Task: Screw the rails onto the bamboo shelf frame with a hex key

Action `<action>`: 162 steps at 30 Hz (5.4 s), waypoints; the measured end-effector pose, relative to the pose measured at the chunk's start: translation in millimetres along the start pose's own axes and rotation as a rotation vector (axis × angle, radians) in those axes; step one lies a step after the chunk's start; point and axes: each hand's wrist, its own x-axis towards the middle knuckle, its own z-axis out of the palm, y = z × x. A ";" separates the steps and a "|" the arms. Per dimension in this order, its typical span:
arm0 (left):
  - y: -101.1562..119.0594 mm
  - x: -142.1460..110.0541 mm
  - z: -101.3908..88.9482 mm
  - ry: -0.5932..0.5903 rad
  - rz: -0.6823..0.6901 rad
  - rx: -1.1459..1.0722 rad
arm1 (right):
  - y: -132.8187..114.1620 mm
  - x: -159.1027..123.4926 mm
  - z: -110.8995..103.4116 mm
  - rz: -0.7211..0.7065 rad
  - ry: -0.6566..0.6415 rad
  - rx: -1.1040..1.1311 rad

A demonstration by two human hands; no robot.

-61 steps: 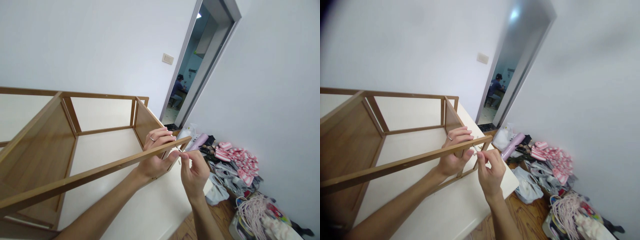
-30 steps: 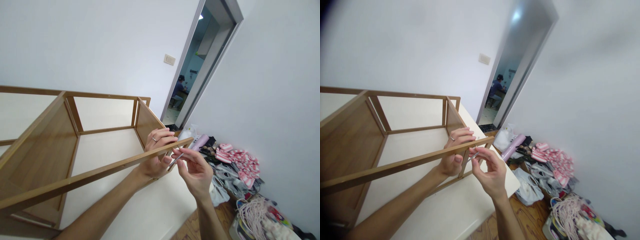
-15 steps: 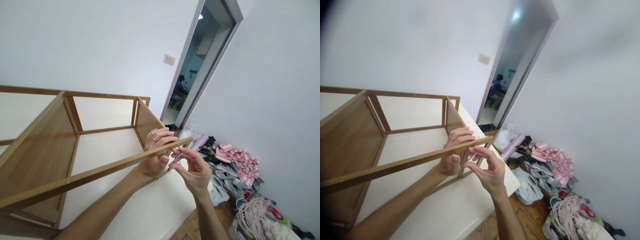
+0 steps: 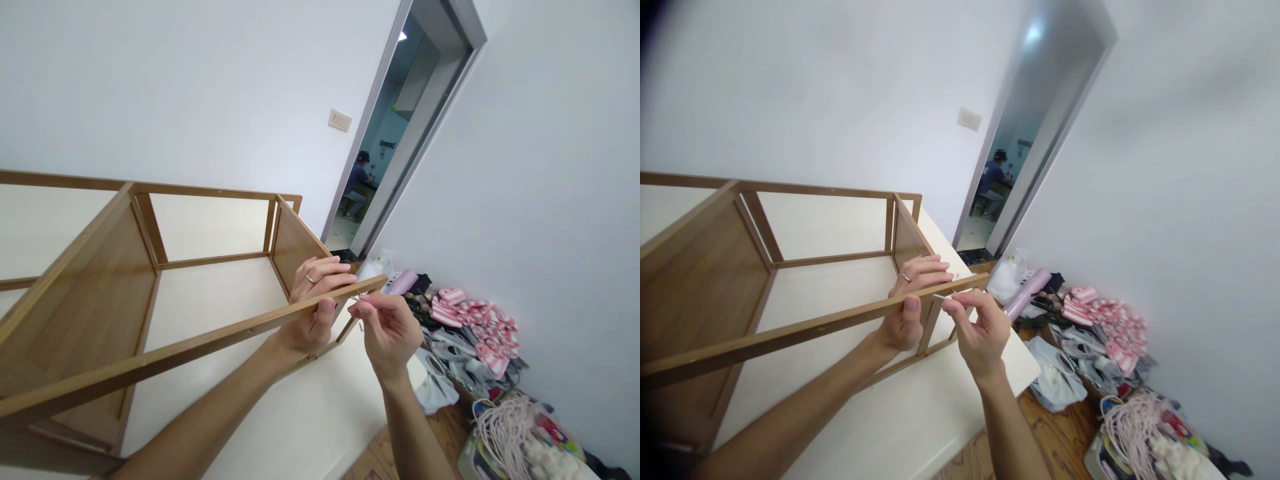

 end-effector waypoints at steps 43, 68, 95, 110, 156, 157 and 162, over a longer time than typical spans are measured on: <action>0.0 -0.3 2.4 0.016 0.016 0.002 | -12.7 -11.5 -12.0 0.227 0.045 -0.012; -0.4 -1.9 1.7 -0.010 0.023 0.042 | -36.7 -10.5 -2.9 0.244 0.030 0.011; 0.9 0.7 0.9 -0.001 0.023 0.025 | -26.5 -0.6 -11.5 -0.089 -0.149 -0.152; -2.7 -1.4 0.7 -0.007 0.039 0.020 | -21.1 13.3 4.3 0.098 0.101 -0.077; 0.2 -0.5 1.6 0.001 0.020 0.026 | -31.0 -27.5 -5.7 -0.165 -0.177 -0.210; 0.8 0.3 1.3 0.001 0.019 0.020 | -32.5 -25.5 -5.5 -0.183 -0.192 -0.211; -0.5 1.7 0.2 0.001 0.038 -0.038 | -36.5 -16.2 -5.1 -0.263 -0.192 -0.275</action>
